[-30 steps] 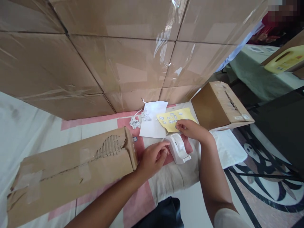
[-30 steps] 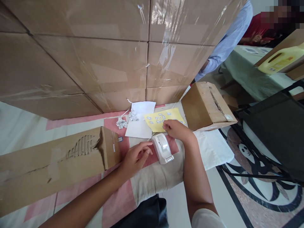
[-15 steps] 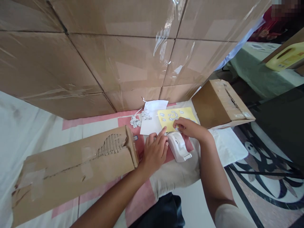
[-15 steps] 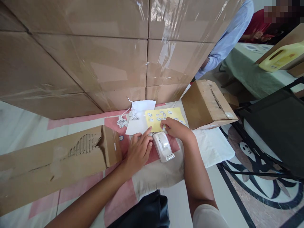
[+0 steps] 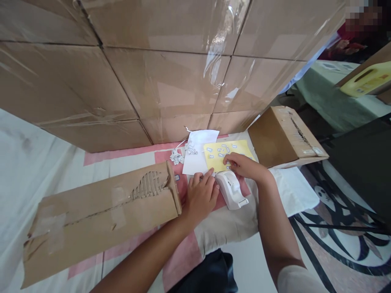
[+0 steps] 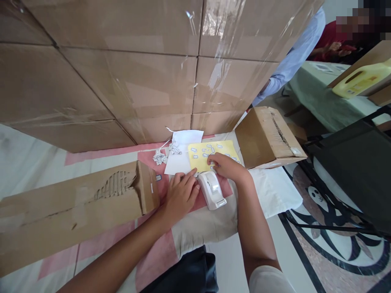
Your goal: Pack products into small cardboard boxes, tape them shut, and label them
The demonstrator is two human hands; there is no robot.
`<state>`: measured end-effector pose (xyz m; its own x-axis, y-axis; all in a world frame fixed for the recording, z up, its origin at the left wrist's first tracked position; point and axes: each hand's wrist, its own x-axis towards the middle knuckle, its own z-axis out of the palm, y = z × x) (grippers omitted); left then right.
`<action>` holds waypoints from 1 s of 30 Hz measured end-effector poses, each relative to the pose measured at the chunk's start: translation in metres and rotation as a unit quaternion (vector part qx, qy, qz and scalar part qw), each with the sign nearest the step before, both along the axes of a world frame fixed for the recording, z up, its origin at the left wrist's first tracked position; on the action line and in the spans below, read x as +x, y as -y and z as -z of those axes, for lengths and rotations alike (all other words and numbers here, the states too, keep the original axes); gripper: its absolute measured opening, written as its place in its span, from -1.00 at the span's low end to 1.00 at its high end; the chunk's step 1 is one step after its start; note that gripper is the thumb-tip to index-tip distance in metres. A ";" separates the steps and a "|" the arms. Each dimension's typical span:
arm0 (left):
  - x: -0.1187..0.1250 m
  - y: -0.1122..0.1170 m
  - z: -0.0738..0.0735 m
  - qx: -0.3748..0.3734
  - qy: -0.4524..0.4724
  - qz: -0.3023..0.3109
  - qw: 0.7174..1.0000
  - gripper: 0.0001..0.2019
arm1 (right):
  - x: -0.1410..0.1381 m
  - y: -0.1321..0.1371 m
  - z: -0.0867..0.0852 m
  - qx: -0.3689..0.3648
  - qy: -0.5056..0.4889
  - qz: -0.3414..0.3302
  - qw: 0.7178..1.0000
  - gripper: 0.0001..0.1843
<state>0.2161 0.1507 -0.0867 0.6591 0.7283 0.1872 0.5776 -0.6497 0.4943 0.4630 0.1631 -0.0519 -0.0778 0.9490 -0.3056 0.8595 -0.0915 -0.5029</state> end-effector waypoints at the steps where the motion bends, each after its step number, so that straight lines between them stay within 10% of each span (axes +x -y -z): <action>1: 0.000 0.000 0.000 -0.001 0.005 0.000 1.000 -0.81 | 0.000 0.000 0.000 0.001 0.001 -0.004 1.000 -0.74; 30: 0.001 0.000 0.008 0.005 0.034 -0.003 0.999 -0.85 | -0.005 0.001 -0.013 -0.012 -0.058 -0.001 0.998 -0.83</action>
<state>0.2171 0.1506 -0.0943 0.6401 0.7301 0.2391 0.5471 -0.6518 0.5252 0.4584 0.1622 -0.0388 -0.1157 0.9412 -0.3175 0.7954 -0.1036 -0.5972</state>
